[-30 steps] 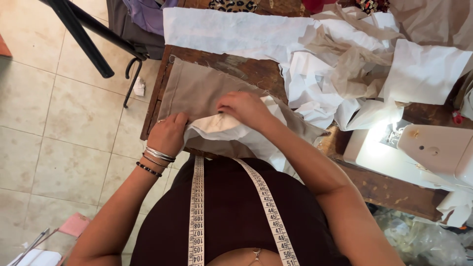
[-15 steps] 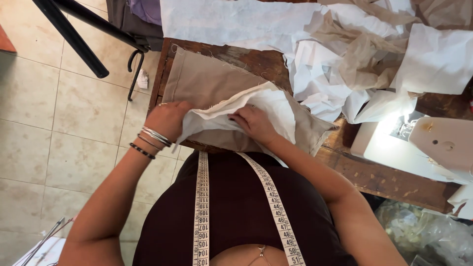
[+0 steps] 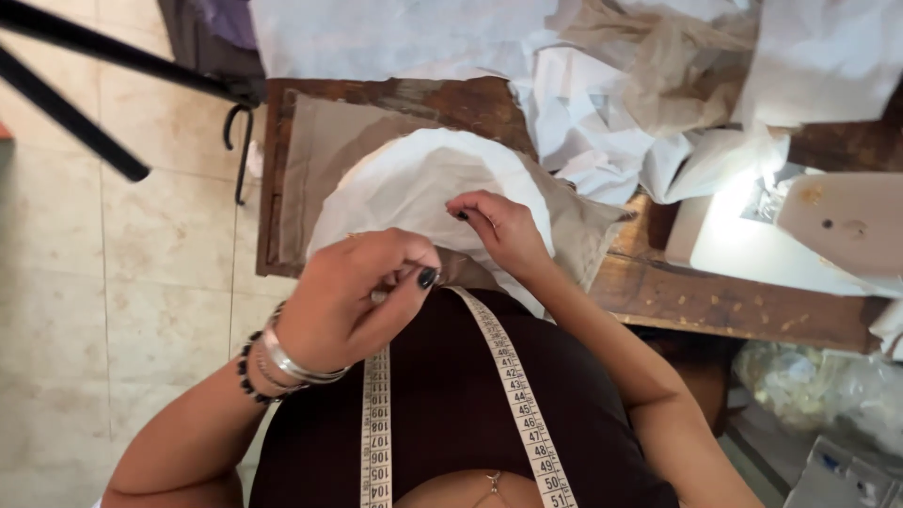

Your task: Preparing and cutting fabric components using a template and scissors

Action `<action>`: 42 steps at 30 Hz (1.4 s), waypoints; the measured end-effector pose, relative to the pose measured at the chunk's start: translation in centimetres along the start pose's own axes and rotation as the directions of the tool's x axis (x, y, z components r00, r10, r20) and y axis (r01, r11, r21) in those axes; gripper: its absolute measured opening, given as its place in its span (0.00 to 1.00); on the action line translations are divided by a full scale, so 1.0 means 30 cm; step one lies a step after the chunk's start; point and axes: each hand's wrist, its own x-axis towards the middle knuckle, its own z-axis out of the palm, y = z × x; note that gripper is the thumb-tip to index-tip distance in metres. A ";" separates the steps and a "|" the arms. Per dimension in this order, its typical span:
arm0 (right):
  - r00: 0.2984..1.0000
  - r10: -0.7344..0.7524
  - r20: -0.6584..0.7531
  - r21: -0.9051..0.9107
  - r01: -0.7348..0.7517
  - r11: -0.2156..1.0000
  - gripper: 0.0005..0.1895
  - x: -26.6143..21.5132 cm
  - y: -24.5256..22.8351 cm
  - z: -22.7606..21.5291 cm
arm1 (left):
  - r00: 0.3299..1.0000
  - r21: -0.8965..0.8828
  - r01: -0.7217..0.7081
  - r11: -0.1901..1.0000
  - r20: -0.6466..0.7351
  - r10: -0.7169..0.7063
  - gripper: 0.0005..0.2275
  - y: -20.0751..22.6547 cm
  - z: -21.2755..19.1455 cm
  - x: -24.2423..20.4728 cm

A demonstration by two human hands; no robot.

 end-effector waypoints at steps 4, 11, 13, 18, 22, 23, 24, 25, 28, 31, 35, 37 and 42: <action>0.988 -0.060 -0.139 -0.187 0.033 0.982 0.08 -0.065 -0.053 -0.082 | 0.996 -0.071 0.062 0.996 0.065 -0.057 0.08 -0.110 0.107 0.053; 0.954 -0.034 -0.297 -0.184 -0.022 0.983 0.08 -0.138 -0.126 -0.121 | 0.980 0.552 0.009 0.834 -0.171 0.103 0.04 -0.613 0.115 0.362; 0.942 -0.052 -0.333 -0.181 -0.010 0.983 0.07 -0.156 -0.136 -0.123 | 0.969 0.679 0.021 0.734 -0.194 0.151 0.03 -0.714 0.100 0.461; 0.939 -0.036 -0.343 -0.204 -0.037 0.978 0.05 -0.229 -0.118 -0.144 | 0.985 0.910 0.125 0.395 -0.162 0.062 0.05 -0.890 0.044 0.596; 0.927 0.014 -0.376 -0.184 -0.089 0.979 0.04 -0.263 -0.092 -0.161 | 0.978 0.981 0.022 0.194 -0.062 0.201 0.08 -0.985 0.030 0.559; 0.924 0.032 -0.382 -0.170 -0.104 0.980 0.04 -0.274 -0.094 -0.164 | 0.977 0.980 -0.021 0.197 -0.022 0.214 0.09 -0.984 0.033 0.538; 0.923 0.040 -0.383 -0.164 -0.110 0.980 0.04 -0.275 -0.088 -0.162 | 0.978 0.980 -0.025 0.198 -0.017 0.209 0.09 -0.981 0.031 0.528; 0.925 0.026 -0.379 -0.168 -0.096 0.981 0.04 -0.272 -0.082 -0.163 | 0.972 0.985 -0.028 0.173 -0.014 0.236 0.09 -0.979 0.029 0.523; 0.921 0.091 -0.379 -0.109 -0.142 0.984 0.03 -0.264 -0.093 -0.155 | 0.960 0.988 -0.026 0.151 -0.017 0.278 0.08 -0.980 0.020 0.512; 0.917 0.156 -0.366 0.011 -0.163 0.987 0.04 -0.239 -0.137 -0.157 | 0.946 0.985 -0.008 0.173 -0.049 0.321 0.09 -0.928 -0.002 0.484; 0.907 0.206 -0.368 0.070 -0.193 0.979 0.04 -0.245 -0.127 -0.179 | 0.999 0.896 -0.006 0.444 -0.015 0.045 0.11 -0.663 -0.002 0.368; 0.890 0.257 -0.377 0.080 -0.246 0.966 0.03 -0.268 -0.105 -0.196 | 0.997 0.869 -0.021 0.494 0.055 -0.055 0.14 -0.664 0.038 0.284; 0.821 0.398 -0.410 0.174 -0.357 0.918 0.06 -0.367 0.011 -0.222 | 0.996 0.787 -0.091 0.610 0.081 0.045 0.04 -0.683 0.095 0.174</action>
